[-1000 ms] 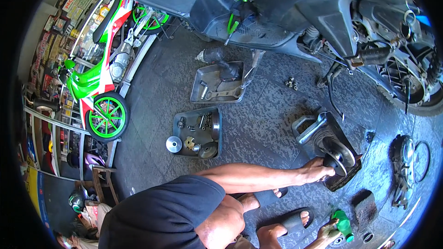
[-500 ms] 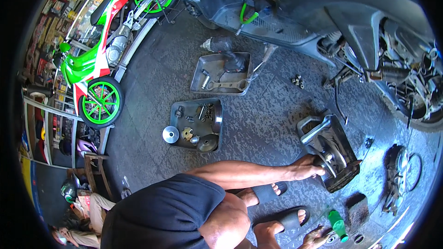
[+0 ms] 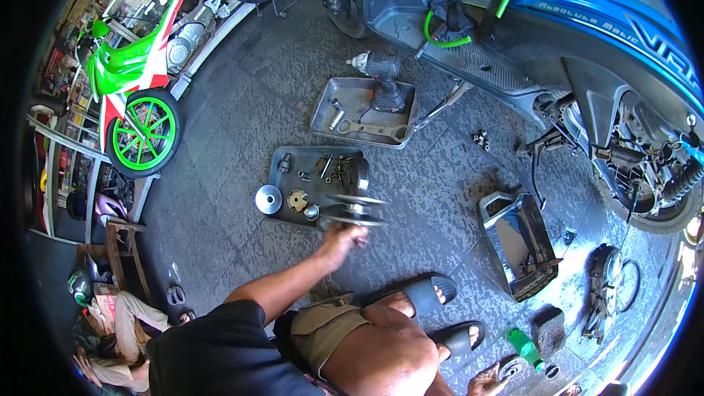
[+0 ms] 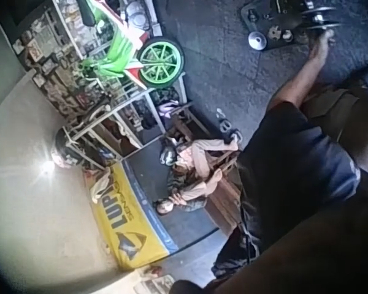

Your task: Cleaning and repairing motorcycle engine components.

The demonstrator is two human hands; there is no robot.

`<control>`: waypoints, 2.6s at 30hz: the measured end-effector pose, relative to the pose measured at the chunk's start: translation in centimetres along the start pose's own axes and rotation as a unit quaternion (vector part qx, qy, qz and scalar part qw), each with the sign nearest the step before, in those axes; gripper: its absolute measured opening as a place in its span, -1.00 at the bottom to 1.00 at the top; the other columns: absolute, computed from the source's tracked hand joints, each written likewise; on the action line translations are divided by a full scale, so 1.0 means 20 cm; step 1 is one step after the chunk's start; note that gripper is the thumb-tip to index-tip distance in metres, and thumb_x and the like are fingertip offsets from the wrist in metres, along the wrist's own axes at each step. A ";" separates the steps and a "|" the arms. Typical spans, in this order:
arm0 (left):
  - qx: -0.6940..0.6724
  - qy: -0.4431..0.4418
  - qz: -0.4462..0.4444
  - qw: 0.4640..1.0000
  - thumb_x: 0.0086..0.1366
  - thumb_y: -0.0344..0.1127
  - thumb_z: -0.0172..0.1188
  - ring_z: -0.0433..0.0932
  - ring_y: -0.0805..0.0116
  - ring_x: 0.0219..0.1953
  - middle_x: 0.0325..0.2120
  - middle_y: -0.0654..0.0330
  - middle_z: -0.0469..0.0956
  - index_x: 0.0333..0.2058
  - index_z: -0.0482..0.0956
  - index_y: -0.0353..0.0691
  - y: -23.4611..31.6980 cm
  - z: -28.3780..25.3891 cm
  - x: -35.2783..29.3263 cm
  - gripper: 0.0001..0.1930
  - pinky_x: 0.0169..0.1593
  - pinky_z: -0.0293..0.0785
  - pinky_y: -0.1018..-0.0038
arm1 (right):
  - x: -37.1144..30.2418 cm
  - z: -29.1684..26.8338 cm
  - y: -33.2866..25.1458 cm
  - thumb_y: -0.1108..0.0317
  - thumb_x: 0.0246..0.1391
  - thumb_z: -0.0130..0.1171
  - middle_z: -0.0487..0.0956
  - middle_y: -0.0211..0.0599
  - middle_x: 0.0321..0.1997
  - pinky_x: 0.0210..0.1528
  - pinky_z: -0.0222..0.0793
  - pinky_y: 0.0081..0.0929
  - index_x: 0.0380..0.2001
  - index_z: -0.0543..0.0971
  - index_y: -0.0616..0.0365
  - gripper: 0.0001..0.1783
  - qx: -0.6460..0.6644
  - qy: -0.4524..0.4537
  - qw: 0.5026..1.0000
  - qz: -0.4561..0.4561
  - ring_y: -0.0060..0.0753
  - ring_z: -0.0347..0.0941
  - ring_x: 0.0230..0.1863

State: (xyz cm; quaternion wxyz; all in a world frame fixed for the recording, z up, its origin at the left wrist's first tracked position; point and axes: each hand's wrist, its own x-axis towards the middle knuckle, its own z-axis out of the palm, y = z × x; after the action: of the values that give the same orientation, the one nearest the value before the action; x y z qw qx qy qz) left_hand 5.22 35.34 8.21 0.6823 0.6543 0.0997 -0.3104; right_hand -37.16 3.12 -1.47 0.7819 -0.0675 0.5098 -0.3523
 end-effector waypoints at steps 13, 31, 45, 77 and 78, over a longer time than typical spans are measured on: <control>0.433 0.194 -0.009 0.880 0.04 0.11 0.26 0.59 -0.09 -0.04 -0.17 -0.20 0.63 -0.12 0.62 -0.36 -0.17 -0.77 0.55 -0.38 0.05 0.46 0.18 | -0.29 -0.09 0.13 -0.12 0.24 0.07 0.49 -0.40 -0.43 -0.51 0.28 -0.65 -0.05 0.51 0.20 -0.45 0.020 -0.076 0.995 0.054 -0.54 0.31 -0.51; 0.581 0.204 0.035 0.787 0.26 0.18 0.13 0.56 -0.12 0.00 -0.05 -0.22 0.57 -0.04 0.61 -0.34 -0.34 -0.74 0.57 -0.38 0.06 0.45 0.11 | -0.62 -0.38 -0.02 -0.31 0.26 -0.13 0.55 -0.24 -0.34 -0.33 0.44 -0.36 -0.10 0.50 0.16 -0.32 0.068 0.127 0.986 -0.086 -0.31 0.46 -0.41; 0.430 -0.023 0.215 0.877 0.25 0.02 0.23 0.56 -0.04 -0.03 -0.09 -0.14 0.60 -0.05 0.60 -0.31 -0.31 0.47 0.67 -0.51 0.19 0.33 0.14 | -0.52 -0.50 0.07 -0.05 0.34 -0.08 0.59 -0.16 -0.33 -0.32 0.49 -0.25 -0.15 0.49 0.17 -0.54 0.177 0.130 0.965 -0.147 -0.20 0.51 -0.40; 0.361 -0.114 0.224 0.898 0.30 -0.39 0.14 0.48 0.45 -0.28 -0.36 0.24 0.54 -0.25 0.56 -0.35 -0.19 0.77 0.83 -0.87 -0.13 0.41 0.47 | 0.05 -0.48 -0.88 0.14 -0.17 0.48 0.53 0.03 0.05 0.17 0.38 -0.29 0.15 0.43 0.26 -0.20 -0.515 0.392 0.648 -0.401 0.01 0.48 0.10; 0.350 -0.117 0.226 0.901 0.30 -0.39 0.14 0.48 0.45 -0.28 -0.36 0.24 0.54 -0.25 0.56 -0.35 -0.21 0.78 0.86 -0.87 -0.13 0.41 0.47 | 0.05 -0.46 -0.88 0.08 -0.20 0.50 0.48 0.07 0.11 0.25 0.30 -0.23 0.18 0.40 0.25 -0.12 -0.536 0.382 0.652 -0.377 0.05 0.38 0.22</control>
State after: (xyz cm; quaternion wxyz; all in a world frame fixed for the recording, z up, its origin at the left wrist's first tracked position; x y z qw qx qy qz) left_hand 12.18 15.65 -2.71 0.4676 0.8149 -0.2470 -0.2372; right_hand -53.23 -8.20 1.62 0.1458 -0.5206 0.7946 -0.2764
